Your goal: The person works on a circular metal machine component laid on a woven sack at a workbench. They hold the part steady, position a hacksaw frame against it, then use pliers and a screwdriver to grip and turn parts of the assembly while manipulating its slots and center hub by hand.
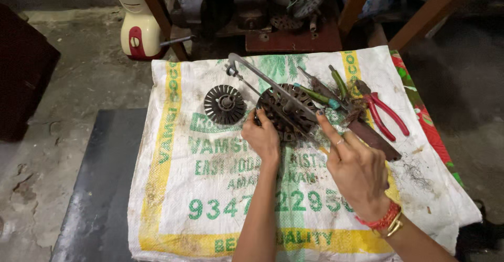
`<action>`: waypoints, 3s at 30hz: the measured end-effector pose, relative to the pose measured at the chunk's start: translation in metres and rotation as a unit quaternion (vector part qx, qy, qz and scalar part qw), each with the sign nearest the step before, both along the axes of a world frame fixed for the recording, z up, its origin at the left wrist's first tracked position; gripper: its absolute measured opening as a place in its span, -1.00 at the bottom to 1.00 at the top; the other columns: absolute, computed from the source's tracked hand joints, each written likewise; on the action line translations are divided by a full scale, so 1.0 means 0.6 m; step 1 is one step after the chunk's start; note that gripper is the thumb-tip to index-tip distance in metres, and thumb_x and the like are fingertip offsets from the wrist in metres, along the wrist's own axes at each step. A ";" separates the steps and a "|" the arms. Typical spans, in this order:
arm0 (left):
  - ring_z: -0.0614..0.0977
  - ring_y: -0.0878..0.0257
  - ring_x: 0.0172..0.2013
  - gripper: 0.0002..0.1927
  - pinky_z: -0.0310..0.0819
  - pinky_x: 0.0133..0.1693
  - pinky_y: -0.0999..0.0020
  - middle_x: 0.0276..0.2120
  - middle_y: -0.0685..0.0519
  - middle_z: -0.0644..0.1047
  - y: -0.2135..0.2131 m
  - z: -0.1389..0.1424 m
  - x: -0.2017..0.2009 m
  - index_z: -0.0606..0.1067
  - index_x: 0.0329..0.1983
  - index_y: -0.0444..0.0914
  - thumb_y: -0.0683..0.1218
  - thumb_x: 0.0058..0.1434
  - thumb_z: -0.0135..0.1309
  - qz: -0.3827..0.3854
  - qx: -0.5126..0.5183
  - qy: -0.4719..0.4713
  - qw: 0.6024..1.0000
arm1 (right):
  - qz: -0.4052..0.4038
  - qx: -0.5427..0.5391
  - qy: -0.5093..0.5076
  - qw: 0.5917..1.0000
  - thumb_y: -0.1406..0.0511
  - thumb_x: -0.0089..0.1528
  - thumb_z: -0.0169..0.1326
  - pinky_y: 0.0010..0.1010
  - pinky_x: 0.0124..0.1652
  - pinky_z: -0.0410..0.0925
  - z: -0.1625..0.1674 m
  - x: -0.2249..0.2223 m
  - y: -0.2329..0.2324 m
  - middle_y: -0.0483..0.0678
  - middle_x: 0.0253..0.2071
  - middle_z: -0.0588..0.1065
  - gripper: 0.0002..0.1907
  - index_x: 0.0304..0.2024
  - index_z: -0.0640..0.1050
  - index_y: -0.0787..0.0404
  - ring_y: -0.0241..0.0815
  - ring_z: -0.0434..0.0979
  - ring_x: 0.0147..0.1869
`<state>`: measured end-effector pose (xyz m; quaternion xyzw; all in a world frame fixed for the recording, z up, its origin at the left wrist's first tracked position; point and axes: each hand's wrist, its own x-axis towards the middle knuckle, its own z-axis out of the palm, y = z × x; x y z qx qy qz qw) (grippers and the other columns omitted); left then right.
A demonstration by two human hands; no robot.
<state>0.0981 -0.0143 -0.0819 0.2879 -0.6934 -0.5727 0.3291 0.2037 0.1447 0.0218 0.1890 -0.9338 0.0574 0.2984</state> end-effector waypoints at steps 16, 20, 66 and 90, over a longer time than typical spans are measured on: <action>0.68 -0.21 -0.23 -0.58 0.50 -0.07 0.03 -0.24 -0.41 0.62 0.000 0.011 0.000 0.60 -0.01 -0.43 -0.01 0.26 0.05 0.004 0.019 -0.036 0.999 | -0.006 -0.005 -0.052 0.999 0.45 0.19 0.06 -0.31 -0.62 0.32 0.036 -0.057 -0.042 -0.03 -0.49 0.50 -0.25 0.43 0.37 -0.12 -0.19 0.38 -0.68; 0.68 -0.19 -0.26 -0.58 0.50 -0.09 0.03 -0.24 -0.39 0.62 0.001 0.014 -0.003 0.60 0.00 -0.41 0.00 0.26 0.04 -0.004 0.033 -0.049 0.998 | -0.027 -0.010 -0.058 0.998 0.42 0.22 0.08 -0.21 -0.56 0.34 0.050 -0.014 -0.015 -0.01 -0.52 0.48 -0.29 0.42 0.38 -0.13 -0.11 0.41 -0.62; 0.65 -0.21 -0.23 -0.57 0.46 -0.08 0.02 -0.23 -0.42 0.61 -0.007 0.013 -0.005 0.59 -0.01 -0.46 -0.01 0.27 0.05 0.005 0.033 -0.012 0.999 | -0.026 0.018 -0.004 0.999 0.42 0.15 0.09 -0.43 -0.66 0.19 0.027 -0.048 -0.042 -0.14 -0.55 0.43 -0.25 0.40 0.42 -0.17 -0.29 0.24 -0.70; 0.66 -0.23 -0.18 -0.57 0.46 -0.01 0.00 -0.17 -0.42 0.61 -0.008 0.020 -0.006 0.60 0.02 -0.41 -0.01 0.25 0.02 -0.016 0.033 -0.051 0.998 | -0.017 -0.001 -0.023 1.000 0.42 0.12 0.07 -0.17 -0.55 0.33 0.033 -0.007 -0.023 -0.01 -0.52 0.44 -0.25 0.38 0.41 -0.14 -0.06 0.36 -0.66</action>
